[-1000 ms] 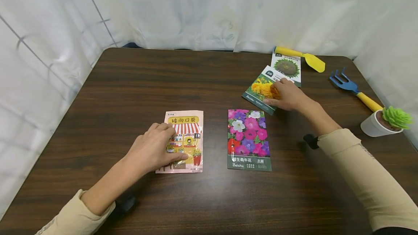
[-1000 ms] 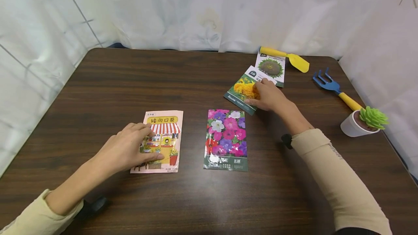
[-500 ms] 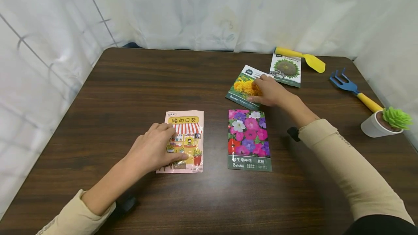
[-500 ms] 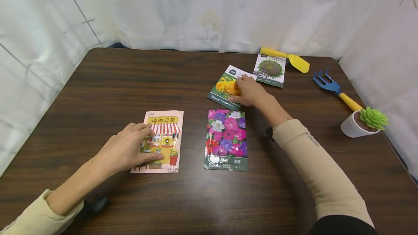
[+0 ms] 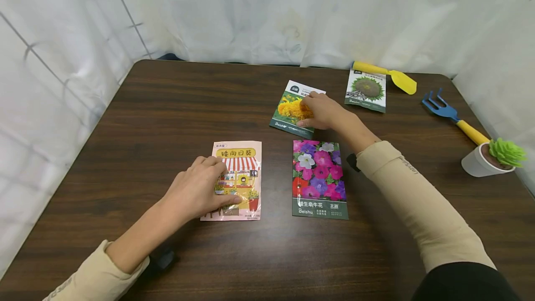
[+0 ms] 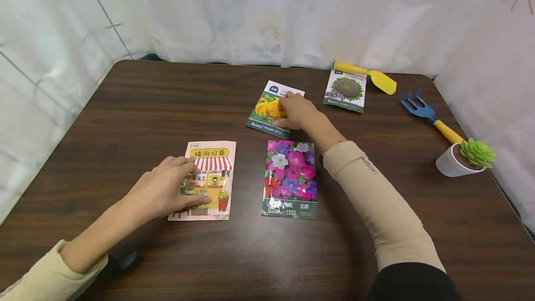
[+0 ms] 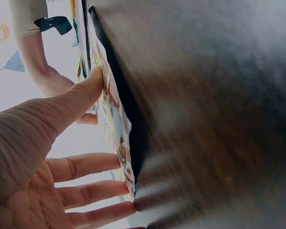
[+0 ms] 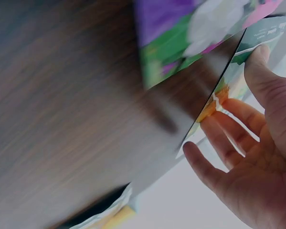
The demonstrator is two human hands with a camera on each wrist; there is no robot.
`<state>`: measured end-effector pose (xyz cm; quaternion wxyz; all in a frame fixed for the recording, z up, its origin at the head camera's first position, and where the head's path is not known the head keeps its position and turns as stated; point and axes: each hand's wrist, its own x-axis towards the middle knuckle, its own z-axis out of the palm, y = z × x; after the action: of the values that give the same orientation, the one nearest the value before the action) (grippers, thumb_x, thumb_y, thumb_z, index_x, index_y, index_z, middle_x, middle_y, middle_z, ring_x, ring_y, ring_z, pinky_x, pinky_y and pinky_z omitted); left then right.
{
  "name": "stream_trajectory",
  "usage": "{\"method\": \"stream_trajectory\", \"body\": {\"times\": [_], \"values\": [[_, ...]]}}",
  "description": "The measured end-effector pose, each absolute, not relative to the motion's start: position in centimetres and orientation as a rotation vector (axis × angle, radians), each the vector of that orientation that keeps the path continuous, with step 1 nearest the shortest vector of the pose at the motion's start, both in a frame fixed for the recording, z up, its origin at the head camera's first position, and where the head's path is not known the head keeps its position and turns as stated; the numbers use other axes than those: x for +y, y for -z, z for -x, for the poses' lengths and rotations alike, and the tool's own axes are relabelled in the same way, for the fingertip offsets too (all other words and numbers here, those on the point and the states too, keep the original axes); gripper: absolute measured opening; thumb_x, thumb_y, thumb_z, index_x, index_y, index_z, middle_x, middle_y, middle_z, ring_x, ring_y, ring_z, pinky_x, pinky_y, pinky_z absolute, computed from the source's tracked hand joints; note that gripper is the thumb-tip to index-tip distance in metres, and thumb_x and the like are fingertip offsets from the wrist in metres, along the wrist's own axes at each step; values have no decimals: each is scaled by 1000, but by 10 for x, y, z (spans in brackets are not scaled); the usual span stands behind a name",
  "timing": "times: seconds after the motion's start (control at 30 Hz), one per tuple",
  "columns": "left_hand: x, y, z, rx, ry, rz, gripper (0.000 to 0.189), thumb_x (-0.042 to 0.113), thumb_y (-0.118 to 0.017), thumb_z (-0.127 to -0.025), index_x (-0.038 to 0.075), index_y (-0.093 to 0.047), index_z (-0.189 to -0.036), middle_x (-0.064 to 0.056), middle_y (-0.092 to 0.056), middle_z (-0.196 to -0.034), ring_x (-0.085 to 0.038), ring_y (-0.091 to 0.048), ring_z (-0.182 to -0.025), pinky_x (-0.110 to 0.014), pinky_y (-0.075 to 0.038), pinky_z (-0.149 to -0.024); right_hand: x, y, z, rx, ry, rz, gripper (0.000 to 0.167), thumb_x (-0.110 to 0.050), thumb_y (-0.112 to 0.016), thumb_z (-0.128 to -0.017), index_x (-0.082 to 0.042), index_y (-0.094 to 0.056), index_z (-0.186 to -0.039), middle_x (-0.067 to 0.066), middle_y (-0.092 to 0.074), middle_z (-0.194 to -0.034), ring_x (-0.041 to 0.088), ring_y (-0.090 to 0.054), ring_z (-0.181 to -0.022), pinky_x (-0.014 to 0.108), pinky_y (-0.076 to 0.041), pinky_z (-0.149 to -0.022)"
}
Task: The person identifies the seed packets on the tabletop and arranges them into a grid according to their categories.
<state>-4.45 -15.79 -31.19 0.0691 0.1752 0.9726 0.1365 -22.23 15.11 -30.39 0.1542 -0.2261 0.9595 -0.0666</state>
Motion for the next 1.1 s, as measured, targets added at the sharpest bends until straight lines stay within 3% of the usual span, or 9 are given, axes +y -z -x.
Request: {"method": "stream_trajectory", "body": {"times": [0.87, 1.1], "values": [[-159, 311, 46, 2916, -398, -527, 61, 55, -90, -71, 7, -68, -101, -13, -66, -115, -31, -58, -100, -46, -54, -64, 58, 311, 226, 2738, 155, 763, 68, -44, -65, -99, -6, -46, -152, 16, -45, -149, 33, -43, -134, 41, -33, -117], [-158, 311, 46, 2918, -398, -541, 60, 55, -90, -71, 7, -68, -100, -14, -66, -116, -33, -59, -104, -48, -55, -65, 43, 309, 226, 2722, 144, 760, 67, -43, -65, -99, -10, -45, -153, 13, -42, -156, 31, -41, -142, 41, -31, -119]]}}
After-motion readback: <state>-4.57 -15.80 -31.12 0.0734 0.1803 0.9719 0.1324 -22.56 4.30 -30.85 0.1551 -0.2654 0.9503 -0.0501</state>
